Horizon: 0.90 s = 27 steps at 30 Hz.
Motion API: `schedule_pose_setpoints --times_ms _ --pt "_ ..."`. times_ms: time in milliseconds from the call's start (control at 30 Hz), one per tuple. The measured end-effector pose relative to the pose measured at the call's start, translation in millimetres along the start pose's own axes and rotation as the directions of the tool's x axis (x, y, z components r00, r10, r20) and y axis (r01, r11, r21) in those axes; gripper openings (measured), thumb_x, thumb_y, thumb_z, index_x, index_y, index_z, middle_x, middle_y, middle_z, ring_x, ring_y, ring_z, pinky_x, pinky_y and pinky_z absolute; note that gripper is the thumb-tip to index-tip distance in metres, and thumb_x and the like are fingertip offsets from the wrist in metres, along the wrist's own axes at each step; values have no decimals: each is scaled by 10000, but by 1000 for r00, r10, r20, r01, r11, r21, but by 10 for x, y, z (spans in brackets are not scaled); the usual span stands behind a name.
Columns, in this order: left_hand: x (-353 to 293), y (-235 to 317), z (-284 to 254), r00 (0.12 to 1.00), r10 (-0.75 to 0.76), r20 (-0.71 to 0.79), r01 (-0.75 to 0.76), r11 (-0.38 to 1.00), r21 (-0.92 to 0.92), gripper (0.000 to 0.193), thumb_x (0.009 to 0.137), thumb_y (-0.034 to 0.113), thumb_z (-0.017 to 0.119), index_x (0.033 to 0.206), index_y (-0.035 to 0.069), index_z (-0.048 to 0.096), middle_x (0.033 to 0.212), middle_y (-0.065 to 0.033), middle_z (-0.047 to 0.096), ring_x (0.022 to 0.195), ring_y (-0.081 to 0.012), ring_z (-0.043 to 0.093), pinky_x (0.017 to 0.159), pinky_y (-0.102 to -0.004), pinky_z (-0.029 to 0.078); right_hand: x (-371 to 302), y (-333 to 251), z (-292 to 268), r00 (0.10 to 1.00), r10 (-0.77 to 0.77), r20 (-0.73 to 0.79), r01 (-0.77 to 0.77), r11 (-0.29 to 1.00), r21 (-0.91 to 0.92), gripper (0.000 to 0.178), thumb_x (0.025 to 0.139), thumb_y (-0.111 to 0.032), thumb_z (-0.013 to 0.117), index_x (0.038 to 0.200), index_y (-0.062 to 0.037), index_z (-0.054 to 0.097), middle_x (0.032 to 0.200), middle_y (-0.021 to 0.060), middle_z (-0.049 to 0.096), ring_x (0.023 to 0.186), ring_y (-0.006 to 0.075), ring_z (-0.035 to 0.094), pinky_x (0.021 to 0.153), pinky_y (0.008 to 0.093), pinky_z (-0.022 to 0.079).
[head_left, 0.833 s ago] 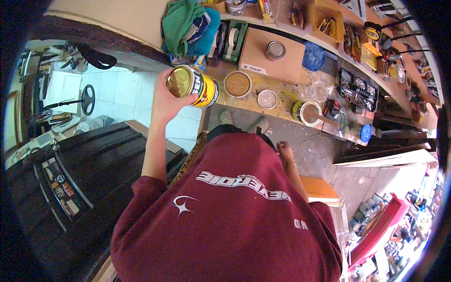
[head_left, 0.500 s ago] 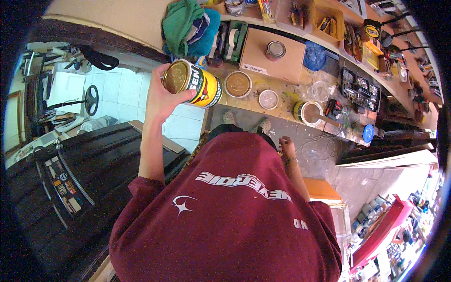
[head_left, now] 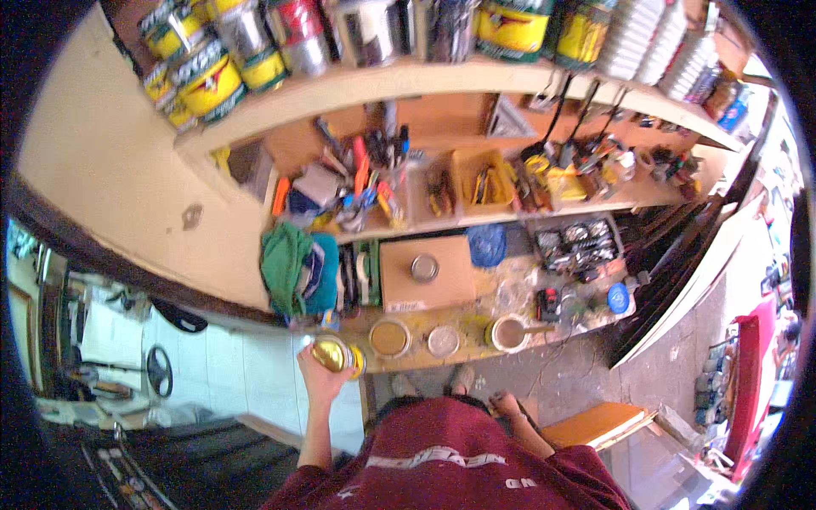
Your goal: The person selects paint cans from a shelf, places them on a workbench, and stirs the contents of two cans with a wooden stick. A second person briefly appears in the background while the person continues to stir and handle the cans.
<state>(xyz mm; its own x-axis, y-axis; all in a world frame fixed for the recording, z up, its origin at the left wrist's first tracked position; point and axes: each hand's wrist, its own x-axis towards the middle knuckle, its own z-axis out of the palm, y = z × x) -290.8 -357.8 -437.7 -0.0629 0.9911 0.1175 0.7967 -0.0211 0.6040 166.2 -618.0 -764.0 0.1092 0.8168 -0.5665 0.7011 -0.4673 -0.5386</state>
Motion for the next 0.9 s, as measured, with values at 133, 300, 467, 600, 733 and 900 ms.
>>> schedule_pose_setpoints --times_ms 133,300,467,600,733,900 --pt "-137 -268 387 997 -67 -35 67 998 -8 1094 501 263 979 1385 -24 403 1289 -252 493 1226 -438 475 1069 -531 406 -139 -702 -563 955 297 12 -290 922 256 467 867 -416 767 1069 0 706 978 224 755 908 348 750 816 455 585" --pt "-123 -519 772 986 -161 -33 162 986 41 1102 501 255 964 1416 29 394 1322 -281 483 1210 -469 502 1050 -552 423 -32 -666 -523 925 376 55 -370 859 355 483 889 -402 746 1111 22 687 890 219 750 819 322 754 764 444 598" --pt "0 -388 933 974 -216 -73 215 976 -18 1097 529 227 933 1445 14 368 1341 -299 459 1257 -489 469 1084 -557 402 -78 -354 -261 962 268 -60 -237 921 310 504 935 -347 725 1233 45 619 902 207 752 757 230 749 698 396 601" --pt "-43 -410 1086 969 -169 -178 153 983 -101 1112 554 226 909 1480 1 336 1367 -314 433 1303 -501 429 1120 -569 370 -238 -278 -123 942 325 -82 -290 913 288 500 938 -364 716 1237 30 645 923 183 766 842 232 756 738 385 587" --pt "-100 -525 1069 982 -91 -169 89 996 -20 1119 595 273 920 1494 -9 316 1385 -290 438 1310 -486 424 1130 -575 349 -339 -207 -14 945 322 -65 -288 908 305 476 933 -383 709 1178 25 688 946 183 770 884 294 752 816 398 575" --pt "-299 -287 814 967 82 -242 -57 992 109 870 752 273 879 1416 -26 404 1340 -254 474 1260 -446 445 1056 -530 391 -527 -737 -597 945 327 -3 -295 854 428 460 929 -384 704 1144 22 703 953 223 759 905 352 748 820 423 573"
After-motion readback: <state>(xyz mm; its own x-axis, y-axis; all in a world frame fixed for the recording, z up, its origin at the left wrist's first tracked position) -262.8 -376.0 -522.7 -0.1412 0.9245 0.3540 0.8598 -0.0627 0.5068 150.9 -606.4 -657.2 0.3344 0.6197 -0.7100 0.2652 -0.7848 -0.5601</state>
